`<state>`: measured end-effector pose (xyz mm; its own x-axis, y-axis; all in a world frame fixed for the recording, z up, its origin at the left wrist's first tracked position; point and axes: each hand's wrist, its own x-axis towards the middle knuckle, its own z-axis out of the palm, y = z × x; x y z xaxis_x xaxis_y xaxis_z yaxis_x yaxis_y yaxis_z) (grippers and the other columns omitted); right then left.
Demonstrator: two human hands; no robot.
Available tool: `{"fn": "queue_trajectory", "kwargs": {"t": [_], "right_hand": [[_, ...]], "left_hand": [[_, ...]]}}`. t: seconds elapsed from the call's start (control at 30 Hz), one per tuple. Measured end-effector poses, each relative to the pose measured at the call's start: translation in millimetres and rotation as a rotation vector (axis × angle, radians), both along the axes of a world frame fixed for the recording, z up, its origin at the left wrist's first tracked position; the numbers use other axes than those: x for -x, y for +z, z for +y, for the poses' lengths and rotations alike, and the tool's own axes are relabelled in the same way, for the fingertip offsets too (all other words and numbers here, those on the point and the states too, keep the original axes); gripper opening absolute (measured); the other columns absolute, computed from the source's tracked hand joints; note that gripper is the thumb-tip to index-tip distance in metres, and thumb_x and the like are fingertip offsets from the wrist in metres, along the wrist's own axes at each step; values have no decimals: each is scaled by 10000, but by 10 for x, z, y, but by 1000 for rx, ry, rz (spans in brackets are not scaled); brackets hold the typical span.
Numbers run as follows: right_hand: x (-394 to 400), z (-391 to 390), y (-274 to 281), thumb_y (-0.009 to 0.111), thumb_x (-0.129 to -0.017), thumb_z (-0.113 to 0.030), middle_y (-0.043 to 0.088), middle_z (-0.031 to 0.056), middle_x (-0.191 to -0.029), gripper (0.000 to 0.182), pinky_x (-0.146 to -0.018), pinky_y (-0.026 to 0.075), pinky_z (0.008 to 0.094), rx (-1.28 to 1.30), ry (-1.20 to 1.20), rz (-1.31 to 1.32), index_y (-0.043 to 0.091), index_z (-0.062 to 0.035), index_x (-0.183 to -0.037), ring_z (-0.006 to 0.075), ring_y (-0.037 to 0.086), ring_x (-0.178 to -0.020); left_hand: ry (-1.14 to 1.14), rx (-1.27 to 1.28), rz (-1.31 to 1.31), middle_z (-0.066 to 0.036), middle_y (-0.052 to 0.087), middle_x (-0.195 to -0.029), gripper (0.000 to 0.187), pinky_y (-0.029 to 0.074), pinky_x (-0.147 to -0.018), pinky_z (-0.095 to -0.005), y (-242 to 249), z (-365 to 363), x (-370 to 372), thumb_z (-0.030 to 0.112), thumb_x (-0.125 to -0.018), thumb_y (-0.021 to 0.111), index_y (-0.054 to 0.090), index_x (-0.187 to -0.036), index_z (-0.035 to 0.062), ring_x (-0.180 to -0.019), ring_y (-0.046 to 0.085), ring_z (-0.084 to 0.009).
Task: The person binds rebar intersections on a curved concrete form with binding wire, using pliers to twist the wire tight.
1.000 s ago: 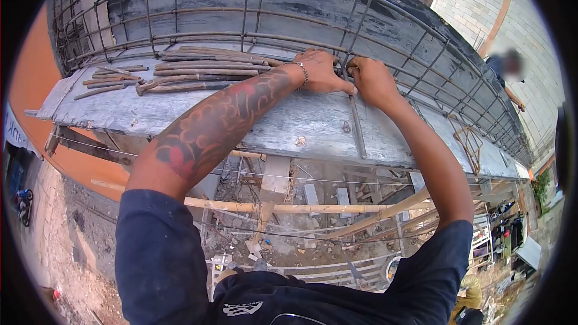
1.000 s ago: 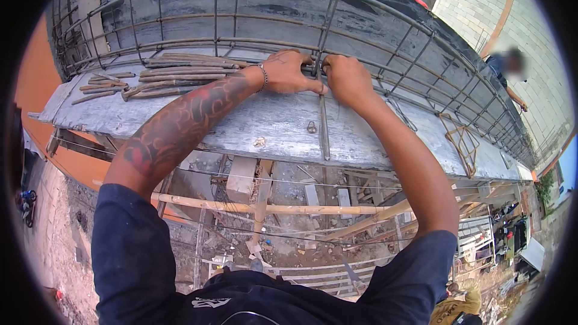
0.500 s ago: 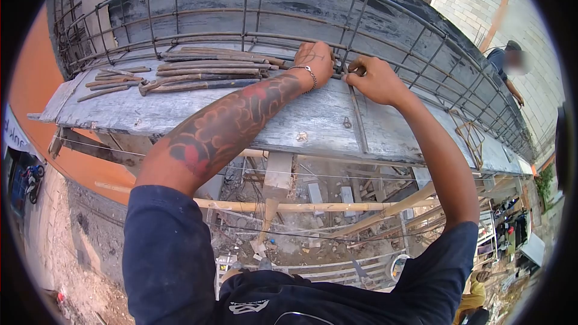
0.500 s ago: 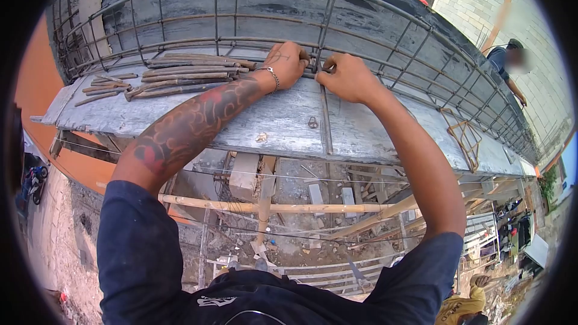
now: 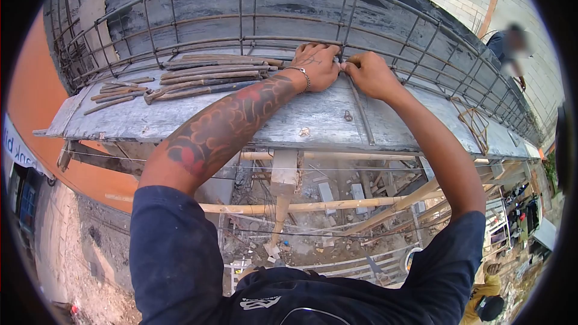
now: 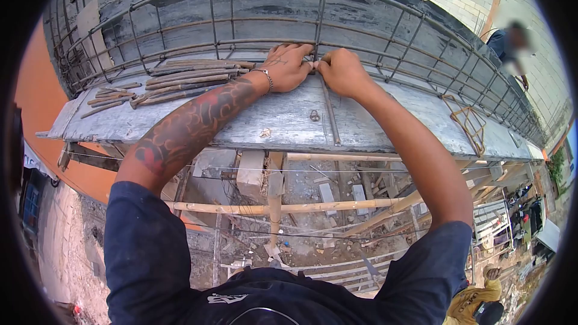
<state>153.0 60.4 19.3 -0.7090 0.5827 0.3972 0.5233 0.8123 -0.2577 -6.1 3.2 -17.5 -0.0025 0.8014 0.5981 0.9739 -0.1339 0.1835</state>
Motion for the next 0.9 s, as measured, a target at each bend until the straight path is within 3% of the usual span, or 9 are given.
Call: {"fn": "queue_trajectory", "kwargs": {"t": [0.07, 0.13, 0.2, 0.3, 0.37, 0.57, 0.63, 0.73, 0.9], "right_hand": [[9, 103, -39, 542, -839, -162, 647, 264, -924, 264, -805, 484, 422, 5, 1, 1, 679, 21, -972, 402, 626, -883], [-16, 142, -60, 496, -854, -120, 648, 254, -934, 259, -813, 475, 417, 5, 0, 2, 672, 12, -990, 402, 618, -882], [-35, 163, -85, 548, -827, -98, 646, 261, -883, 216, -799, 488, 439, -37, 76, 49, 688, 25, -937, 406, 625, -880], [-74, 171, -107, 557, -794, -38, 647, 258, -873, 196, -804, 492, 438, -111, 132, 89, 694, 23, -921, 404, 626, -872], [-109, 139, -87, 543, -800, -31, 649, 255, -903, 212, -822, 485, 438, -139, 106, 50, 687, 19, -947, 394, 626, -892], [-149, 161, -131, 567, -784, -20, 653, 246, -872, 196, -809, 494, 451, -244, 100, 61, 698, -1, -928, 394, 630, -878], [-136, 177, -138, 563, -788, -22, 652, 248, -877, 195, -816, 491, 455, -239, 91, 44, 695, 2, -929, 393, 627, -887], [-133, 217, -164, 549, -795, -32, 647, 257, -889, 196, -839, 482, 461, -288, 97, 28, 691, 11, -924, 397, 618, -912], [-47, 227, -153, 524, -803, -52, 640, 276, -904, 227, -863, 474, 454, -205, 68, 90, 692, 12, -942, 406, 611, -923]], "left_hand": [[-29, 168, -144, -188, 476, -1352, 536, 194, -1103, -464, 67, -12, -40, 449, -891, 484, 509, -1307, 113, -1312, 362, -329], [-40, 251, -149, -180, 487, -1343, 566, 178, -1105, -467, 97, 48, 32, 503, -881, 478, 515, -1306, 131, -1325, 343, -328], [7, 343, -148, -155, 499, -1340, 641, 158, -1100, -481, 129, 65, 19, 615, -845, 492, 524, -1308, 173, -1345, 317, -331], [35, 262, -38, -155, 506, -1337, 718, 154, -1091, -509, 94, 65, 6, 669, -790, 525, 522, -1313, 176, -1335, 336, -324], [-31, 327, -117, -219, 456, -1364, 855, 132, -1106, -524, 171, 79, 20, 672, -719, 576, 488, -1347, 98, -1352, 276, -383], [-47, 303, -176, -216, 486, -1337, 800, 227, -1086, -504, 141, 94, 45, 598, -693, 625, 533, -1304, 90, -1323, 336, -383], [-3, 209, -94, -238, 557, -1247, 753, 355, -1035, -393, 122, 68, 20, 569, -739, 643, 556, -1257, 29, -1211, 488, -362], [-122, 255, -175, -234, 570, -1232, 780, 384, -1017, -392, 164, 44, 60, 576, -741, 654, 547, -1253, -3, -1188, 516, -351], [-55, 214, -193, -257, 579, -1207, 819, 433, -976, -384, 174, -28, 56, 578, -733, 669, 547, -1232, -59, -1145, 554, -359]]}}
